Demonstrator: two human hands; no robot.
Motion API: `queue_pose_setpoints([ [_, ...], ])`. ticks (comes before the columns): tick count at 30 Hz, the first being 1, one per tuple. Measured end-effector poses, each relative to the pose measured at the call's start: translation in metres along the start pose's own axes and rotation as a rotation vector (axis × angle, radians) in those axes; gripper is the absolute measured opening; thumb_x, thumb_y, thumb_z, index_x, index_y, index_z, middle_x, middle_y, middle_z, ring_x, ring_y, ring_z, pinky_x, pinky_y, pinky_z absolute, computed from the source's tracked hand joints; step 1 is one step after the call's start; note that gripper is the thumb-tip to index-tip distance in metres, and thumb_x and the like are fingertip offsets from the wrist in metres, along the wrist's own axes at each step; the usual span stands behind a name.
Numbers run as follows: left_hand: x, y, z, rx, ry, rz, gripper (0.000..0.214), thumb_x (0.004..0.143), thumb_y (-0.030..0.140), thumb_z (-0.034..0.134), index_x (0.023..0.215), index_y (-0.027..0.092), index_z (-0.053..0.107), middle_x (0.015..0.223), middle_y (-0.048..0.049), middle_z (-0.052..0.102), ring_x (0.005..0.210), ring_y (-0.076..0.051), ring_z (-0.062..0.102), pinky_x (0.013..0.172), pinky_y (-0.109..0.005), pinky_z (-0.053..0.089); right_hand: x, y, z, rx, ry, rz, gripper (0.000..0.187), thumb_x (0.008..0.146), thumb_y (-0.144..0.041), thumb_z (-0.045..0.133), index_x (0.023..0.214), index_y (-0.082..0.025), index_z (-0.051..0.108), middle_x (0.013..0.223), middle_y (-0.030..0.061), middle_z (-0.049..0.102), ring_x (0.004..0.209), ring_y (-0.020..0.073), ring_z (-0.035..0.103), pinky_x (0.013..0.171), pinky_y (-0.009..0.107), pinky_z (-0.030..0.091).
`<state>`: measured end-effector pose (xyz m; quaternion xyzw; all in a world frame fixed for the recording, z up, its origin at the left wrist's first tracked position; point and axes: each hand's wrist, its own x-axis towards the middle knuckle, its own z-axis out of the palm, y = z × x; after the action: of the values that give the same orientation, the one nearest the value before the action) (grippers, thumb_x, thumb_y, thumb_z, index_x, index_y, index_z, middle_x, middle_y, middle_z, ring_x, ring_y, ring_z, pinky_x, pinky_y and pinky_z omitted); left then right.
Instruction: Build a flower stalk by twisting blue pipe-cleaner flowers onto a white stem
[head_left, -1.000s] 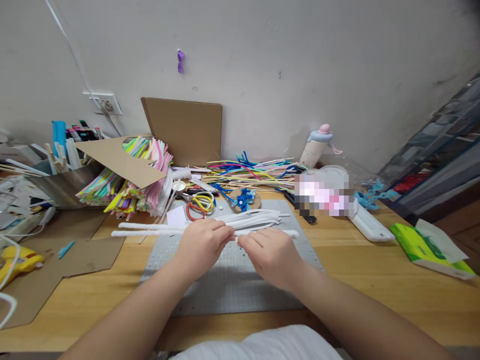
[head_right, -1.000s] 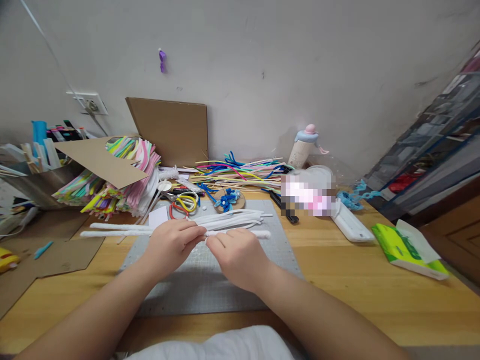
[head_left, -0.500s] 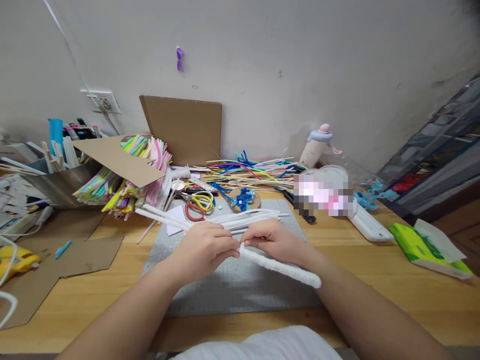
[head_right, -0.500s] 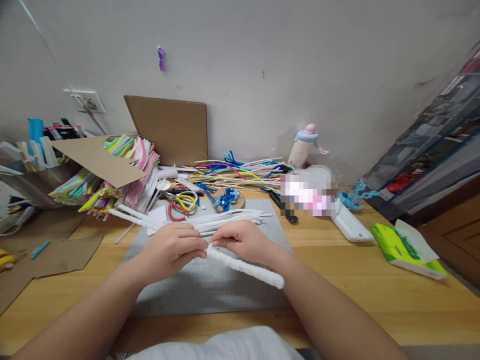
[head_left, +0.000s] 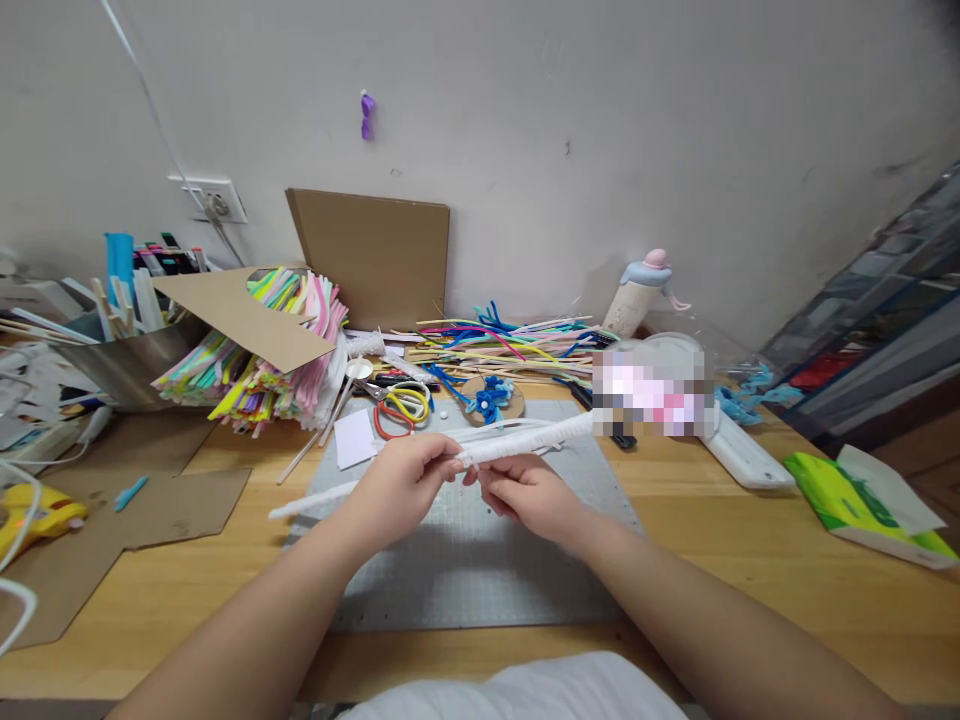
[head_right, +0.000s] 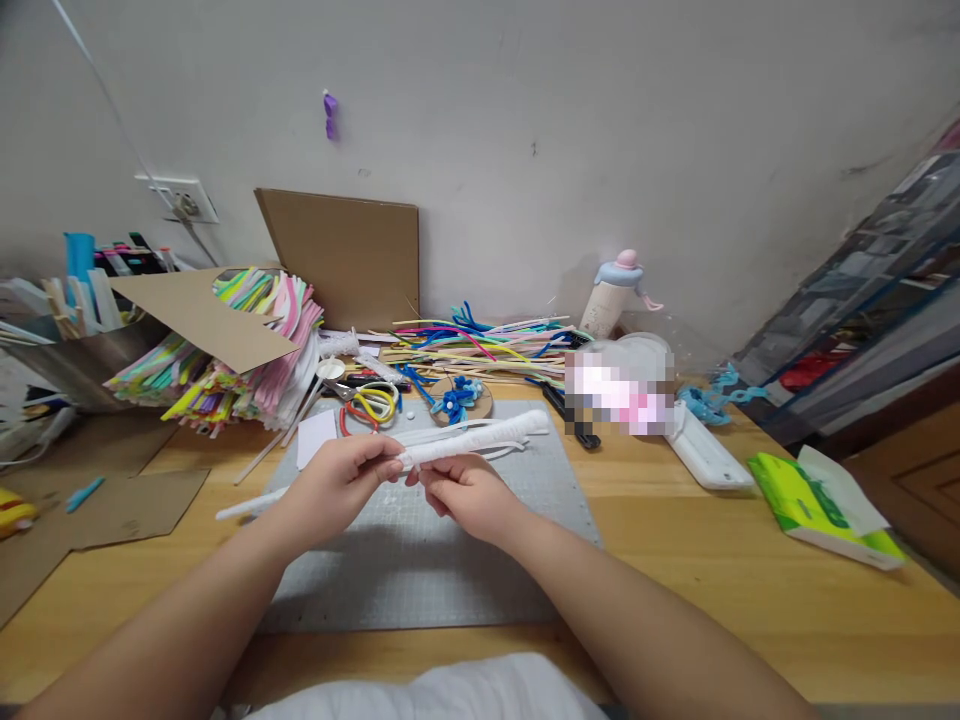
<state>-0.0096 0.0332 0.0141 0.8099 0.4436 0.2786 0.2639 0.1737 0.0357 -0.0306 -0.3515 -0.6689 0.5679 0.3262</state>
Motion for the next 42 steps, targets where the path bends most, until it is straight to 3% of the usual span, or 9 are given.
queue_pose_setpoints([
  [6,-0.001,0.000,0.009,-0.209,0.001,-0.073,0.021,0.081,0.020,0.044,0.095,0.019,0.060,0.071,0.0006,0.063,0.067,-0.012,0.056,0.062,-0.022,0.042,-0.004,-0.004,0.004,-0.202,0.051,-0.084,0.026,0.086,-0.033,0.041,0.082,-0.015,0.059,0.054,-0.0044,0.043,0.051,0.0089,0.039,0.049,0.020,0.030],
  [10,0.000,-0.001,0.010,-0.311,-0.040,-0.124,0.020,0.080,0.025,0.045,0.090,0.018,0.061,0.078,-0.0013,0.064,0.074,-0.015,0.057,0.067,-0.024,0.044,-0.004,-0.003,0.007,-0.279,0.070,-0.131,0.023,0.087,-0.029,0.042,0.077,-0.015,0.058,0.055,-0.0039,0.046,0.053,0.0092,0.040,0.052,0.021,0.031],
  [24,0.003,-0.005,0.010,-0.352,-0.051,-0.218,0.026,0.077,0.036,0.048,0.066,0.016,0.060,0.062,0.0007,0.059,0.060,-0.012,0.049,0.056,-0.022,0.035,0.001,0.011,0.008,-0.068,-0.022,0.008,0.030,0.086,-0.039,0.041,0.084,-0.015,0.058,0.050,-0.0055,0.042,0.046,0.0081,0.036,0.049,0.020,0.031],
  [26,0.004,-0.006,0.008,-0.354,-0.027,-0.257,0.027,0.075,0.038,0.050,0.065,0.015,0.059,0.058,0.0023,0.055,0.054,-0.011,0.044,0.052,-0.021,0.032,0.002,0.011,0.002,-0.119,0.037,-0.036,0.028,0.083,-0.041,0.046,0.085,-0.016,0.060,0.059,-0.0021,0.051,0.055,0.0104,0.045,0.056,0.022,0.036],
  [28,0.005,-0.007,0.007,-0.330,0.016,-0.315,0.028,0.073,0.041,0.052,0.065,0.015,0.057,0.054,0.0034,0.051,0.051,-0.010,0.040,0.048,-0.021,0.028,0.005,0.008,-0.005,-0.119,0.183,-0.115,0.029,0.079,-0.043,0.052,0.092,-0.018,0.060,0.080,0.0027,0.059,0.074,0.0149,0.052,0.069,0.026,0.040],
  [31,0.005,-0.010,0.006,-0.253,0.044,-0.351,0.030,0.072,0.044,0.051,0.065,0.015,0.058,0.055,0.0029,0.050,0.051,-0.011,0.040,0.048,-0.021,0.027,0.010,0.004,-0.014,0.104,0.363,-0.134,0.037,0.076,-0.048,0.055,0.096,-0.017,0.057,0.082,0.0045,0.059,0.076,0.0170,0.054,0.069,0.029,0.041],
  [36,0.006,-0.015,0.009,-0.156,0.044,-0.315,0.029,0.073,0.043,0.050,0.064,0.017,0.057,0.055,0.0034,0.050,0.053,-0.011,0.041,0.049,-0.022,0.027,0.015,0.005,-0.019,0.491,0.245,0.030,0.032,0.071,-0.041,0.063,0.090,-0.017,0.054,0.061,-0.0016,0.056,0.045,0.0088,0.046,0.041,0.020,0.031],
  [39,0.007,-0.017,0.012,-0.194,0.021,-0.326,0.030,0.073,0.044,0.050,0.061,0.017,0.054,0.053,0.0044,0.047,0.051,-0.011,0.040,0.048,-0.022,0.027,0.016,0.010,-0.015,0.593,0.224,0.018,0.027,0.072,-0.036,0.065,0.089,-0.017,0.056,0.059,-0.0020,0.058,0.041,0.0068,0.046,0.037,0.018,0.029],
  [42,0.008,-0.019,0.013,-0.263,-0.017,-0.351,0.031,0.072,0.045,0.051,0.059,0.016,0.052,0.050,0.0051,0.044,0.048,-0.010,0.038,0.048,-0.022,0.027,0.017,0.014,-0.011,0.660,0.292,-0.027,0.025,0.071,-0.034,0.066,0.086,-0.016,0.057,0.058,-0.0015,0.060,0.042,0.0066,0.050,0.039,0.016,0.033],
])
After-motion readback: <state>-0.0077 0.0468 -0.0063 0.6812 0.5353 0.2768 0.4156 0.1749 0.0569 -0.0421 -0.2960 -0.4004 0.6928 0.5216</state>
